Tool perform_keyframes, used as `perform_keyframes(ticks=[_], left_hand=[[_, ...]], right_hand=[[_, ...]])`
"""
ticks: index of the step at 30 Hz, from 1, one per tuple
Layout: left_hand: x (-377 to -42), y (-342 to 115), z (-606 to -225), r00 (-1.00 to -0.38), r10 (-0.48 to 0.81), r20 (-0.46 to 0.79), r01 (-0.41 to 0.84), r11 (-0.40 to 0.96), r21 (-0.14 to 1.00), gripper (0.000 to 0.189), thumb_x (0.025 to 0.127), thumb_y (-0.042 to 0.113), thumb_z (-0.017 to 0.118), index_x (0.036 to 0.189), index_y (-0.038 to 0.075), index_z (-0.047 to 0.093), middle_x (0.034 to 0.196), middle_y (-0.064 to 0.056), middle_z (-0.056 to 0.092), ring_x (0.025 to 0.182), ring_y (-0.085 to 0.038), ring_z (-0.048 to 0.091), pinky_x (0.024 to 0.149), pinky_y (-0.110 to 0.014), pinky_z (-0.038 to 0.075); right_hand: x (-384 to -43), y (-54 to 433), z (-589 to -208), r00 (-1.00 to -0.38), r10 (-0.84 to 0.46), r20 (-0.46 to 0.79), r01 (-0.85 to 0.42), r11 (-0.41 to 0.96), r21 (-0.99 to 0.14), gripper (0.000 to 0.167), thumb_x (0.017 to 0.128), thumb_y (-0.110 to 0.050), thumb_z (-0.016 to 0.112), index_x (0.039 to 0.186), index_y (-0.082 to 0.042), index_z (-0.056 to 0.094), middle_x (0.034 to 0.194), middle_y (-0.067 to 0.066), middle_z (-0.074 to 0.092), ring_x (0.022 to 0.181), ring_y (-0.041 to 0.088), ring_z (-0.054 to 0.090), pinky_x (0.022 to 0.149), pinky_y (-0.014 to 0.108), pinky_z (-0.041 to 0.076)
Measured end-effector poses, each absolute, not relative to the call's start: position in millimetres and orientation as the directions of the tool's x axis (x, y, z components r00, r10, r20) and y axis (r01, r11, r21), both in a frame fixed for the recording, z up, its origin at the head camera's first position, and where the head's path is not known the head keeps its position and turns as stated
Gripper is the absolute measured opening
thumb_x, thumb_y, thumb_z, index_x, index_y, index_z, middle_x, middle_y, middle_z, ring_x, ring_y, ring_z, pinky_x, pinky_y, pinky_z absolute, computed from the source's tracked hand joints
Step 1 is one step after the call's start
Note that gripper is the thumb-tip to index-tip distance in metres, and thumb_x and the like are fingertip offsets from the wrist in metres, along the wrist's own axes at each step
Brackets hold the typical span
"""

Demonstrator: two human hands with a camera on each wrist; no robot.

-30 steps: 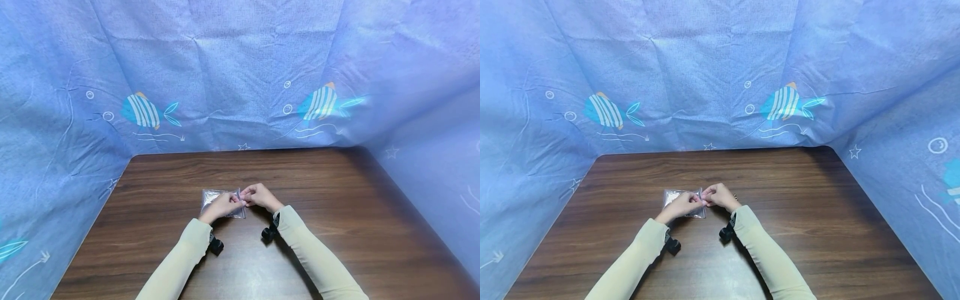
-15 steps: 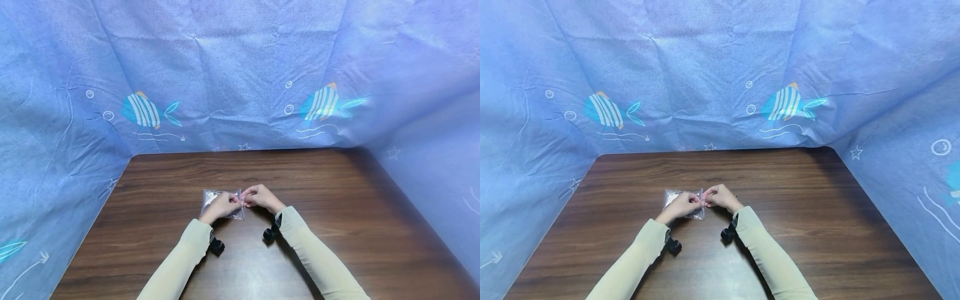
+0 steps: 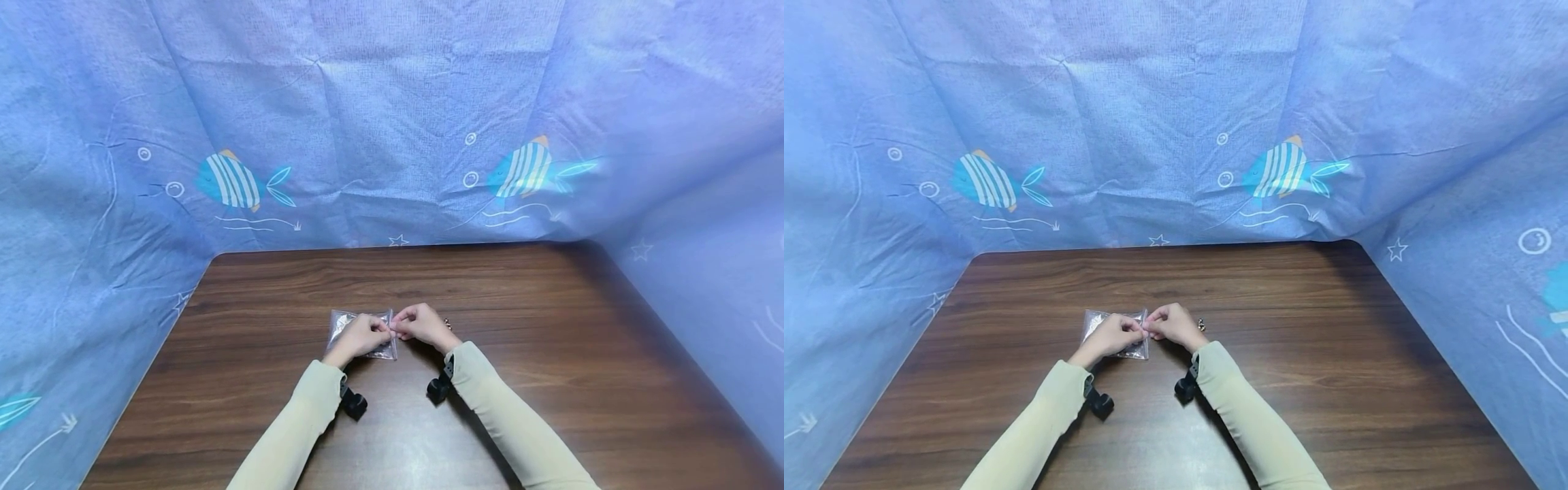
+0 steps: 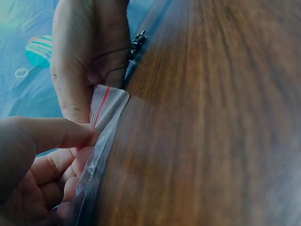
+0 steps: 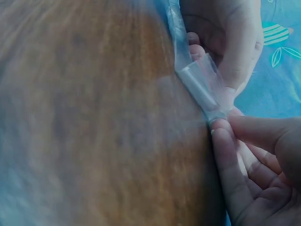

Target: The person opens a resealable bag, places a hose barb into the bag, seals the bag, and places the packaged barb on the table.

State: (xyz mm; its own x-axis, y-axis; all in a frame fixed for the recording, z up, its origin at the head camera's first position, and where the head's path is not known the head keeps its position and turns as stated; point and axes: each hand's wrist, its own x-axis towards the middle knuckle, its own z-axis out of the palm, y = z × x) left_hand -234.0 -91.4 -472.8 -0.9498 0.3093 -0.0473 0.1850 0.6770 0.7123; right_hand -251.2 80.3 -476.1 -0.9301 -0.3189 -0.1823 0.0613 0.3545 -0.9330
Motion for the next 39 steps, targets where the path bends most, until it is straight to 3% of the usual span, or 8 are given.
perform_keyframes(ticks=[10, 39], left_hand=[[-230, -93, -474, -0.952, 0.305, -0.017, 0.195, 0.649, 0.735, 0.016, 0.084, 0.018, 0.067, 0.072, 0.01, 0.073, 0.069, 0.003, 0.065, 0.061, -0.005, 0.048, 0.061, -0.022, 0.04], [-229, -92, -475, -0.971, 0.237, -0.039, 0.127, 0.645, 0.753, 0.011, 0.08, 0.016, 0.067, 0.073, 0.01, 0.073, 0.071, 0.004, 0.064, 0.065, -0.006, 0.049, 0.065, -0.023, 0.04]], right_hand=[[-251, 78, -482, -0.945, -0.283, -0.163, 0.046, 0.38, -0.924, 0.011, 0.087, -0.003, 0.066, 0.092, 0.007, 0.07, 0.076, 0.006, 0.07, 0.06, 0.005, 0.061, 0.062, 0.023, 0.055], [-251, 82, -487, -0.945, -0.298, -0.135, 0.038, 0.312, -0.949, 0.015, 0.087, 0.003, 0.06, 0.095, 0.012, 0.069, 0.078, 0.009, 0.07, 0.064, 0.004, 0.061, 0.066, 0.023, 0.056]])
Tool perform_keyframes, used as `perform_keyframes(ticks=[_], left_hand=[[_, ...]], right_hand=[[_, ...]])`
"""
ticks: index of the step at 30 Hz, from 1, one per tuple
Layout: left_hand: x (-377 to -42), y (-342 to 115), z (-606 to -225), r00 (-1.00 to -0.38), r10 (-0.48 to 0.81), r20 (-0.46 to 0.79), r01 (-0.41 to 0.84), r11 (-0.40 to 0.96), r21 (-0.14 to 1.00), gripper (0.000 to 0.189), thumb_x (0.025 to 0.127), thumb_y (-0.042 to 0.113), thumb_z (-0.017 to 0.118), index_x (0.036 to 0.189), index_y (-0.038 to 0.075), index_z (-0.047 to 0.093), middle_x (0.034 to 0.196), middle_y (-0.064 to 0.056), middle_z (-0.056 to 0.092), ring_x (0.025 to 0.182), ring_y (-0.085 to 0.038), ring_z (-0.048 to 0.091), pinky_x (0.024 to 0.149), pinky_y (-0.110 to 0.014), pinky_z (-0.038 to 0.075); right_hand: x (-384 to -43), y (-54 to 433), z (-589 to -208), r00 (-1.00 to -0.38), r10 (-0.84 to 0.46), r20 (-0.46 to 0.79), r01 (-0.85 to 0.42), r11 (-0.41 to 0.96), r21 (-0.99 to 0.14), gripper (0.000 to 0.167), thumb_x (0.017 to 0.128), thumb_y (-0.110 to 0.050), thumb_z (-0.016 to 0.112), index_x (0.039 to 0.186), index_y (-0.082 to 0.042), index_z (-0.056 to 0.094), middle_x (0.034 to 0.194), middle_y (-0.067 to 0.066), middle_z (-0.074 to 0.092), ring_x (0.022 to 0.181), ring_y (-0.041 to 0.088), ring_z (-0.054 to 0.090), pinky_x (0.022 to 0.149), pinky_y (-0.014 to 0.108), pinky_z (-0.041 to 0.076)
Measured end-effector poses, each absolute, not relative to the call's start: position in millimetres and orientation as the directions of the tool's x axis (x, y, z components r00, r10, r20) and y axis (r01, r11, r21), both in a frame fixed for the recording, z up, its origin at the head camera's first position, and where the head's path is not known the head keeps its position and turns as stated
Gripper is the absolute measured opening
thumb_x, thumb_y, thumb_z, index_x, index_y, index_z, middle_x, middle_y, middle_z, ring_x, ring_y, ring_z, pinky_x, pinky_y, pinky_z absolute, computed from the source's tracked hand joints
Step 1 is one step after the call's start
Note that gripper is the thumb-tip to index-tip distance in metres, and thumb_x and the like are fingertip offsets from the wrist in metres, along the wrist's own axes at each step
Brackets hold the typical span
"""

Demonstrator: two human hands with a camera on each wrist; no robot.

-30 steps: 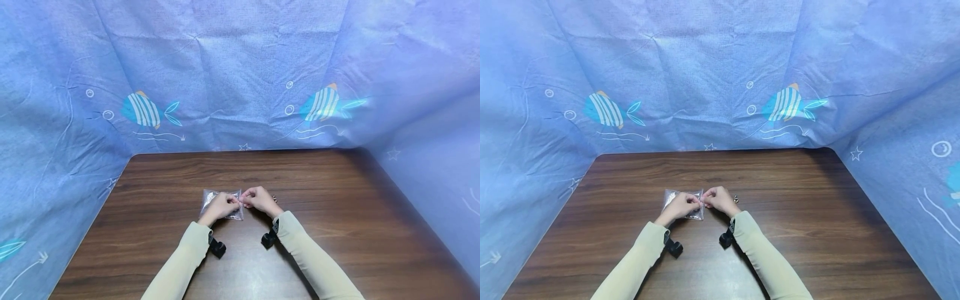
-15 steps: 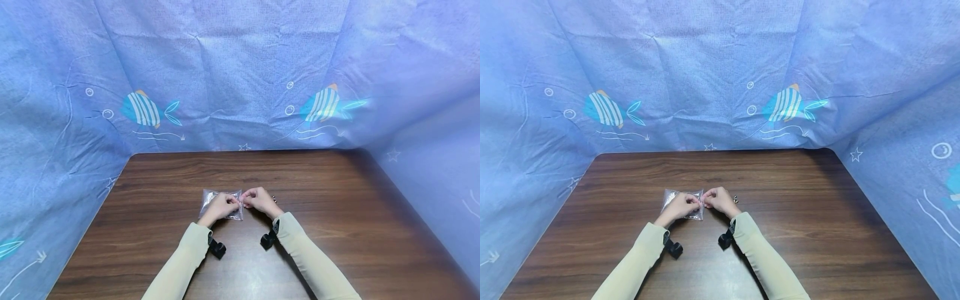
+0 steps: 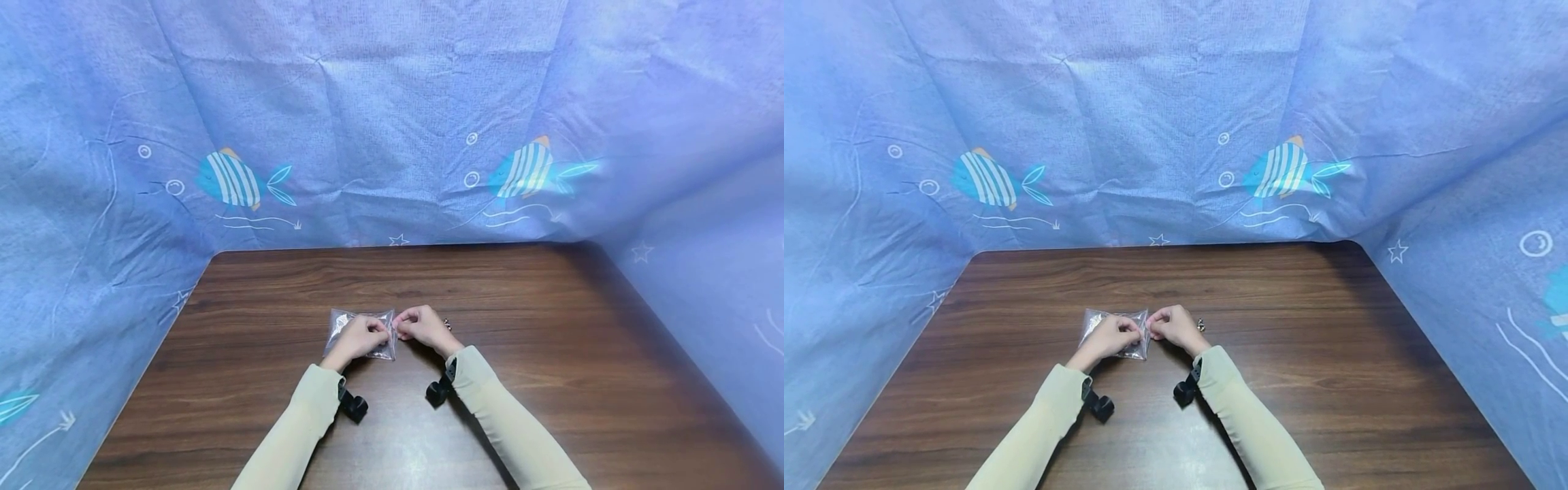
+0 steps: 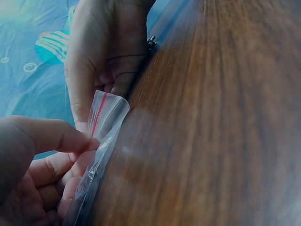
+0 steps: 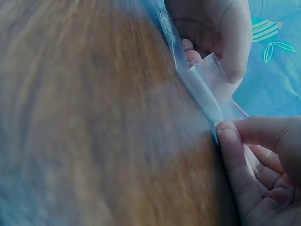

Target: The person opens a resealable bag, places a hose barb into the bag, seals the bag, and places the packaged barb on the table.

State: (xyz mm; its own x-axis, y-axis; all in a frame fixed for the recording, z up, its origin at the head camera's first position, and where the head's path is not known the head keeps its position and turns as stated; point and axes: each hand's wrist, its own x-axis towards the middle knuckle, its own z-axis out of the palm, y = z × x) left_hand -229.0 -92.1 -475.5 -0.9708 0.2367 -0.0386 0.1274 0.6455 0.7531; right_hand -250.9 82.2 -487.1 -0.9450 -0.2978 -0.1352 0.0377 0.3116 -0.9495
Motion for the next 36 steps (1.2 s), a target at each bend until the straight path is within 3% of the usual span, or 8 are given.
perform_keyframes(ticks=[13, 20, 36], left_hand=[[-230, -92, -473, -0.969, 0.246, -0.013, 0.148, 0.622, 0.769, 0.016, 0.085, 0.015, 0.061, 0.073, 0.01, 0.07, 0.068, 0.002, 0.065, 0.062, -0.008, 0.048, 0.061, -0.024, 0.038], [-228, -95, -469, -0.964, 0.267, 0.008, 0.164, 0.566, 0.808, 0.015, 0.086, 0.01, 0.056, 0.079, 0.005, 0.068, 0.069, -0.002, 0.065, 0.061, -0.008, 0.051, 0.059, -0.023, 0.041], [-227, -103, -461, -0.954, 0.3, 0.003, 0.17, 0.531, 0.83, 0.019, 0.095, 0.014, 0.054, 0.08, 0.004, 0.059, 0.067, -0.001, 0.056, 0.059, -0.008, 0.049, 0.056, -0.021, 0.041]], right_hand=[[-253, 83, -481, -0.933, -0.303, -0.194, 0.113, 0.264, -0.958, 0.016, 0.087, 0.004, 0.058, 0.097, 0.015, 0.066, 0.071, 0.004, 0.066, 0.059, 0.006, 0.061, 0.061, 0.022, 0.055], [-253, 85, -476, -0.938, -0.31, -0.157, 0.056, 0.312, -0.948, 0.016, 0.086, 0.003, 0.06, 0.095, 0.014, 0.068, 0.073, 0.011, 0.069, 0.056, 0.006, 0.059, 0.058, 0.023, 0.054], [-254, 89, -464, -0.945, -0.309, -0.107, -0.06, 0.484, -0.873, 0.012, 0.086, -0.007, 0.067, 0.087, 0.003, 0.072, 0.067, 0.004, 0.067, 0.055, 0.007, 0.059, 0.057, 0.026, 0.053]])
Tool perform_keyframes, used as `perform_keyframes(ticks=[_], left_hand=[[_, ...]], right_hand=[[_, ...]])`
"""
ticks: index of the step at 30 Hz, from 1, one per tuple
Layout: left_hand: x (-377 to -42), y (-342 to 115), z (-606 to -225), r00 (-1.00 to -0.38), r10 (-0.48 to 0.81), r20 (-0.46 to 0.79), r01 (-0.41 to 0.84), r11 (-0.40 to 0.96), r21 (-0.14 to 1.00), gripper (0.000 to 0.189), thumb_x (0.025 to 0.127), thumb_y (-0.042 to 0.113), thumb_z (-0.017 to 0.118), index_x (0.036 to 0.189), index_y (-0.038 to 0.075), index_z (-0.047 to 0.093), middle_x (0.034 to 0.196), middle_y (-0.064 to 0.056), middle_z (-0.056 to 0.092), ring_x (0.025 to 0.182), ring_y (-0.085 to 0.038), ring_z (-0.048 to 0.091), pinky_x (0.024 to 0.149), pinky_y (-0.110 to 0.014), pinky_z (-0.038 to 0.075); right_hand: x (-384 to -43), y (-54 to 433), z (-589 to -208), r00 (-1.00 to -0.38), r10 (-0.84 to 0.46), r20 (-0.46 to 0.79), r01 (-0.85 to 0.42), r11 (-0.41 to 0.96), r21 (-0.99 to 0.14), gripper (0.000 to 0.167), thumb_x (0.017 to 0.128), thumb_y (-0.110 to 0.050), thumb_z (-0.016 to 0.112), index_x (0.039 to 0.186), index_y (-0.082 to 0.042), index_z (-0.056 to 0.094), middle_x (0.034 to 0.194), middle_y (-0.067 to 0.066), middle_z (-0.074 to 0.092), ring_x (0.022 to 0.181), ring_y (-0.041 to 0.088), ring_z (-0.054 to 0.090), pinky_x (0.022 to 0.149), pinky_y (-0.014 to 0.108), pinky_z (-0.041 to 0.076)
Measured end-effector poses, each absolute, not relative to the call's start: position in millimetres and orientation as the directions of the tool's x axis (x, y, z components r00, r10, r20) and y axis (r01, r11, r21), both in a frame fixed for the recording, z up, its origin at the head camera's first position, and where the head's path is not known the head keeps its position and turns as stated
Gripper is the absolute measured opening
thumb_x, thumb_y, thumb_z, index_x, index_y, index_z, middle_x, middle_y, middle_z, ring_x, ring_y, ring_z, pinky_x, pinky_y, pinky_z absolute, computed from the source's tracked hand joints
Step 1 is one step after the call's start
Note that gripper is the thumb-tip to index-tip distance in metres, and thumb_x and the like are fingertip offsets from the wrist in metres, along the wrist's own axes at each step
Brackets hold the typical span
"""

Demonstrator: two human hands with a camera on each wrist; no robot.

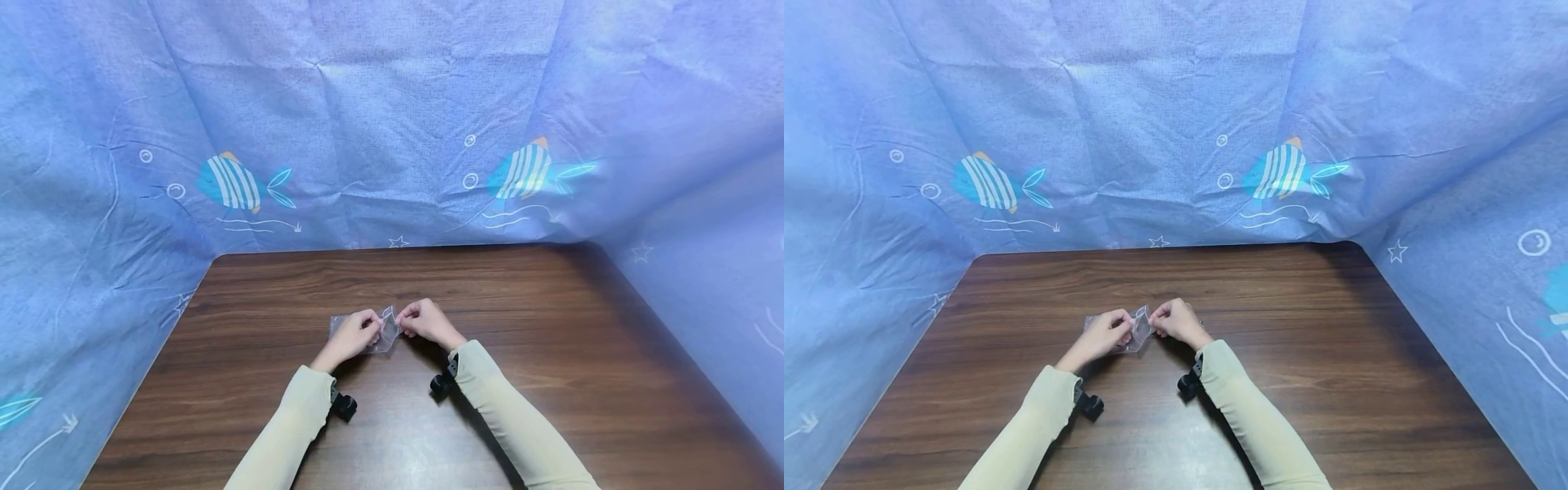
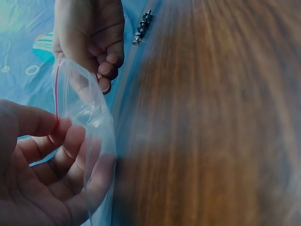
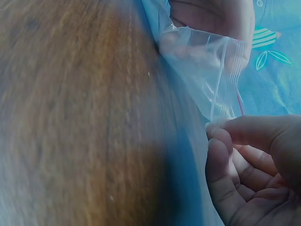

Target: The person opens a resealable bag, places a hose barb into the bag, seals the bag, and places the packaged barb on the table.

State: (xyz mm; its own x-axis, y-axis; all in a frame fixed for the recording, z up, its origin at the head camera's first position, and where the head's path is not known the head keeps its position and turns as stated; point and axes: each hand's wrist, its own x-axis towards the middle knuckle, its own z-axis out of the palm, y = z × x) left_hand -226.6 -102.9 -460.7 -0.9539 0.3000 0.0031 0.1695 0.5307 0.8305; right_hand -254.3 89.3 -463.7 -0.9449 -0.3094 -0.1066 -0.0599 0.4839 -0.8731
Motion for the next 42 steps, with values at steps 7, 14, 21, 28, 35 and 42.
perform_keyframes(ticks=[7, 14, 21, 28, 35, 42], left_hand=[[-227, -107, -460, -0.949, 0.314, 0.008, 0.172, 0.498, 0.85, 0.015, 0.095, 0.012, 0.052, 0.084, 0.006, 0.061, 0.068, 0.0, 0.055, 0.06, -0.009, 0.05, 0.057, -0.021, 0.041], [-229, -115, -461, -0.942, 0.335, 0.004, 0.186, 0.514, 0.837, 0.016, 0.097, 0.015, 0.053, 0.087, 0.006, 0.063, 0.072, -0.003, 0.062, 0.066, -0.009, 0.056, 0.063, -0.022, 0.046], [-229, -121, -461, -0.927, 0.375, 0.025, 0.24, 0.539, 0.807, 0.018, 0.098, 0.017, 0.054, 0.086, 0.006, 0.063, 0.075, -0.004, 0.065, 0.069, -0.009, 0.06, 0.068, -0.024, 0.05], [-230, -127, -462, -0.909, 0.411, 0.065, 0.308, 0.559, 0.77, 0.019, 0.095, 0.016, 0.057, 0.079, 0.008, 0.063, 0.068, -0.001, 0.062, 0.064, -0.006, 0.053, 0.065, -0.022, 0.043], [-230, -130, -463, -0.908, 0.416, 0.041, 0.293, 0.563, 0.773, 0.019, 0.093, 0.014, 0.059, 0.075, 0.008, 0.062, 0.068, 0.0, 0.06, 0.064, -0.006, 0.051, 0.063, -0.021, 0.043], [-231, -133, -465, -0.914, 0.405, 0.033, 0.281, 0.57, 0.772, 0.016, 0.09, 0.011, 0.06, 0.075, 0.009, 0.062, 0.069, 0.002, 0.06, 0.065, -0.007, 0.052, 0.064, -0.022, 0.043]], right_hand=[[-254, 95, -459, -0.943, -0.321, -0.085, -0.107, 0.536, -0.838, 0.011, 0.086, -0.008, 0.067, 0.086, 0.002, 0.073, 0.069, 0.006, 0.069, 0.056, 0.006, 0.058, 0.057, 0.025, 0.053], [-254, 101, -455, -0.933, -0.355, -0.064, -0.168, 0.585, -0.794, 0.011, 0.088, -0.011, 0.068, 0.085, -0.002, 0.073, 0.069, 0.005, 0.069, 0.056, 0.006, 0.057, 0.055, 0.024, 0.05], [-255, 107, -453, -0.916, -0.397, -0.058, -0.221, 0.621, -0.752, 0.009, 0.088, -0.012, 0.068, 0.085, -0.005, 0.074, 0.071, 0.003, 0.07, 0.058, 0.007, 0.058, 0.055, 0.023, 0.05], [-257, 112, -452, -0.894, -0.447, -0.038, -0.286, 0.633, -0.719, 0.009, 0.088, -0.011, 0.068, 0.083, -0.006, 0.074, 0.069, 0.002, 0.069, 0.057, 0.005, 0.057, 0.053, 0.023, 0.049], [-258, 115, -451, -0.877, -0.478, -0.037, -0.317, 0.636, -0.704, 0.01, 0.085, -0.005, 0.065, 0.082, -0.008, 0.074, 0.063, -0.002, 0.064, 0.055, 0.005, 0.055, 0.051, 0.023, 0.049], [-258, 116, -449, -0.863, -0.504, -0.019, -0.354, 0.634, -0.688, 0.009, 0.082, -0.006, 0.065, 0.081, -0.009, 0.073, 0.068, -0.002, 0.067, 0.052, 0.005, 0.055, 0.05, 0.023, 0.048]])
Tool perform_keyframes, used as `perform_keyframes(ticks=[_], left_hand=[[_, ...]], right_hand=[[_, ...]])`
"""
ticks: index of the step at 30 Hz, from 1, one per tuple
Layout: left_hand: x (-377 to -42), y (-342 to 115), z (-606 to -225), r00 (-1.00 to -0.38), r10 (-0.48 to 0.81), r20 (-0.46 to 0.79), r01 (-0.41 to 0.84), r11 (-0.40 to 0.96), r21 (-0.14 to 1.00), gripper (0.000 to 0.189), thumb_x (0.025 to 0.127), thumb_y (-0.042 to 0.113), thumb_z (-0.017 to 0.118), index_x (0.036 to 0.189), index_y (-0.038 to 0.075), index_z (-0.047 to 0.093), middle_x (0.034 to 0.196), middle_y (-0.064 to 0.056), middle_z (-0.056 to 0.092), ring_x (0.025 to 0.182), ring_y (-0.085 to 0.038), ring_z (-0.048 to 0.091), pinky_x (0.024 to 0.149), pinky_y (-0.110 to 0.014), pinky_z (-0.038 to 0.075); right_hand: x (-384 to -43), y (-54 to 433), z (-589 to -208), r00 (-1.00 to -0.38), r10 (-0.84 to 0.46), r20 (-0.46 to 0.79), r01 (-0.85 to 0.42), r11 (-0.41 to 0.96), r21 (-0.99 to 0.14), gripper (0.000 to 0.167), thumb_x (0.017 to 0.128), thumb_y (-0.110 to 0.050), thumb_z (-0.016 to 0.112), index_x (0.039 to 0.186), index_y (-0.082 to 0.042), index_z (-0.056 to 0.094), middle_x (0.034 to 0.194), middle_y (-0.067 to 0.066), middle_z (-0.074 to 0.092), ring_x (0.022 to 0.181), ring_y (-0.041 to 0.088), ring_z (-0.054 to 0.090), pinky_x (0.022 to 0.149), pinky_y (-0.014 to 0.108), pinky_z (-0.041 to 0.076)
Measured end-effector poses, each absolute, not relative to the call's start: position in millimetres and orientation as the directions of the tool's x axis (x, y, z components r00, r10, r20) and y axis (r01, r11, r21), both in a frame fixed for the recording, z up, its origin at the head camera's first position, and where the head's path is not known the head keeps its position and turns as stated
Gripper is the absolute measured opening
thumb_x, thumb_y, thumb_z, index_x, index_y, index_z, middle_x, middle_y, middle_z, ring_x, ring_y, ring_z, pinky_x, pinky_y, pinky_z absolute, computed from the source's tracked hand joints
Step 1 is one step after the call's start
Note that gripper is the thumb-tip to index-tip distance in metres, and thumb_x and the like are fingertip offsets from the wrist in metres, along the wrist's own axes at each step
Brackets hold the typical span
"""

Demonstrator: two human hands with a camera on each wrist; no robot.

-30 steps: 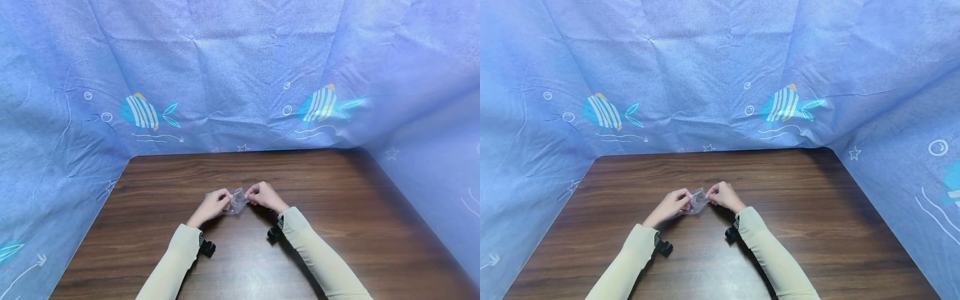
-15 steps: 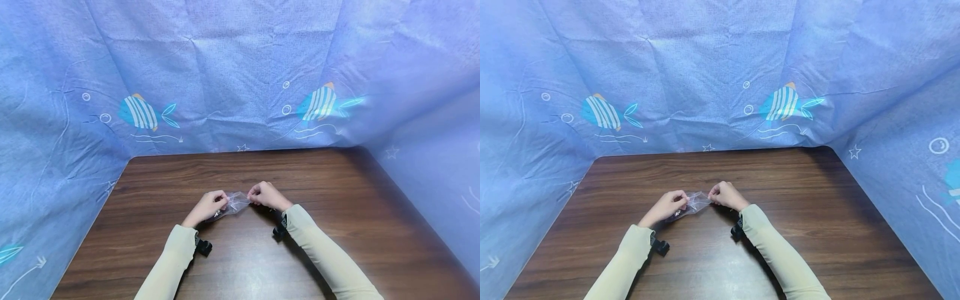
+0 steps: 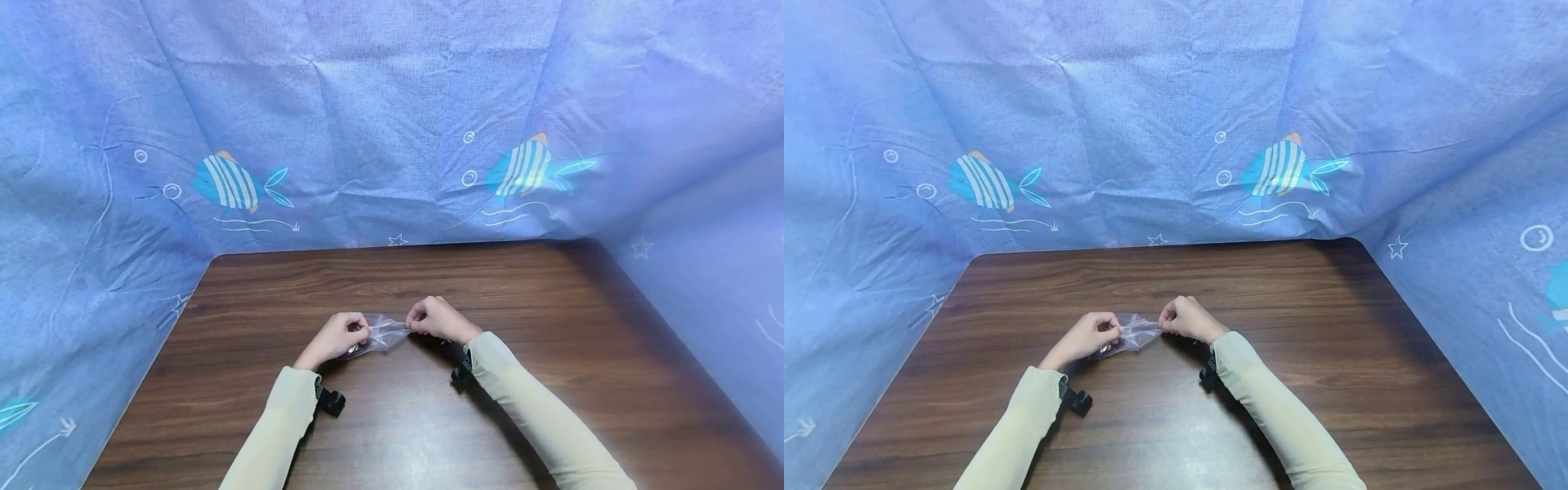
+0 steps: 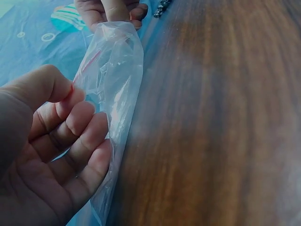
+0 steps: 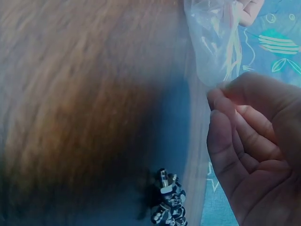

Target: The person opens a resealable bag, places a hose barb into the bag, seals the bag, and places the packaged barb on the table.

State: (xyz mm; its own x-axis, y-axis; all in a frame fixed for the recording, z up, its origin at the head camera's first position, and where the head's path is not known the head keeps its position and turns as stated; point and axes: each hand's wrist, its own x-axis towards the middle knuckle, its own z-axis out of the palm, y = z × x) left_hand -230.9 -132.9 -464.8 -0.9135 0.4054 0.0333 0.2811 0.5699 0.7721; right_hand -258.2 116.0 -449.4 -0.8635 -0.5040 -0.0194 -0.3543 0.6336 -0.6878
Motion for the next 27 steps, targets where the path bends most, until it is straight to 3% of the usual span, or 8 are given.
perform_keyframes(ticks=[8, 20, 25, 27], left_hand=[[-229.5, -131.5, -463.2, -0.904, 0.427, 0.019, 0.282, 0.563, 0.777, 0.012, 0.087, 0.008, 0.059, 0.075, 0.009, 0.061, 0.068, 0.003, 0.055, 0.06, -0.009, 0.048, 0.058, -0.022, 0.041], [-229.8, -133.1, -467.6, -0.914, 0.407, 0.0, 0.229, 0.516, 0.826, 0.014, 0.092, 0.013, 0.061, 0.079, 0.008, 0.063, 0.07, 0.0, 0.061, 0.063, -0.01, 0.054, 0.064, -0.022, 0.046], [-230.9, -130.8, -470.5, -0.924, 0.376, 0.065, 0.257, 0.488, 0.834, 0.002, 0.089, 0.011, 0.064, 0.09, 0.01, 0.065, 0.082, -0.002, 0.062, 0.072, -0.01, 0.056, 0.067, -0.023, 0.046], [-230.9, -129.4, -471.7, -0.919, 0.377, 0.113, 0.297, 0.474, 0.829, 0.011, 0.087, 0.009, 0.064, 0.098, 0.01, 0.066, 0.092, -0.004, 0.062, 0.075, -0.01, 0.055, 0.068, -0.023, 0.045]], right_hand=[[-258.0, 118.4, -451.3, -0.862, -0.507, -0.01, -0.372, 0.645, -0.668, 0.009, 0.081, -0.006, 0.065, 0.08, -0.01, 0.073, 0.071, -0.002, 0.068, 0.057, 0.004, 0.055, 0.054, 0.021, 0.048], [-260.5, 120.2, -450.9, -0.846, -0.532, 0.009, -0.405, 0.633, -0.66, 0.009, 0.088, -0.01, 0.066, 0.086, -0.01, 0.074, 0.072, -0.002, 0.069, 0.056, 0.004, 0.055, 0.053, 0.022, 0.048], [-259.9, 120.4, -449.7, -0.844, -0.536, 0.02, -0.416, 0.631, -0.655, 0.009, 0.089, -0.012, 0.066, 0.086, -0.008, 0.074, 0.07, 0.0, 0.068, 0.057, 0.003, 0.054, 0.052, 0.021, 0.047], [-259.9, 120.0, -449.2, -0.842, -0.539, 0.033, -0.425, 0.624, -0.656, 0.009, 0.089, -0.012, 0.066, 0.086, -0.008, 0.074, 0.069, 0.0, 0.067, 0.057, 0.003, 0.054, 0.052, 0.021, 0.047]])
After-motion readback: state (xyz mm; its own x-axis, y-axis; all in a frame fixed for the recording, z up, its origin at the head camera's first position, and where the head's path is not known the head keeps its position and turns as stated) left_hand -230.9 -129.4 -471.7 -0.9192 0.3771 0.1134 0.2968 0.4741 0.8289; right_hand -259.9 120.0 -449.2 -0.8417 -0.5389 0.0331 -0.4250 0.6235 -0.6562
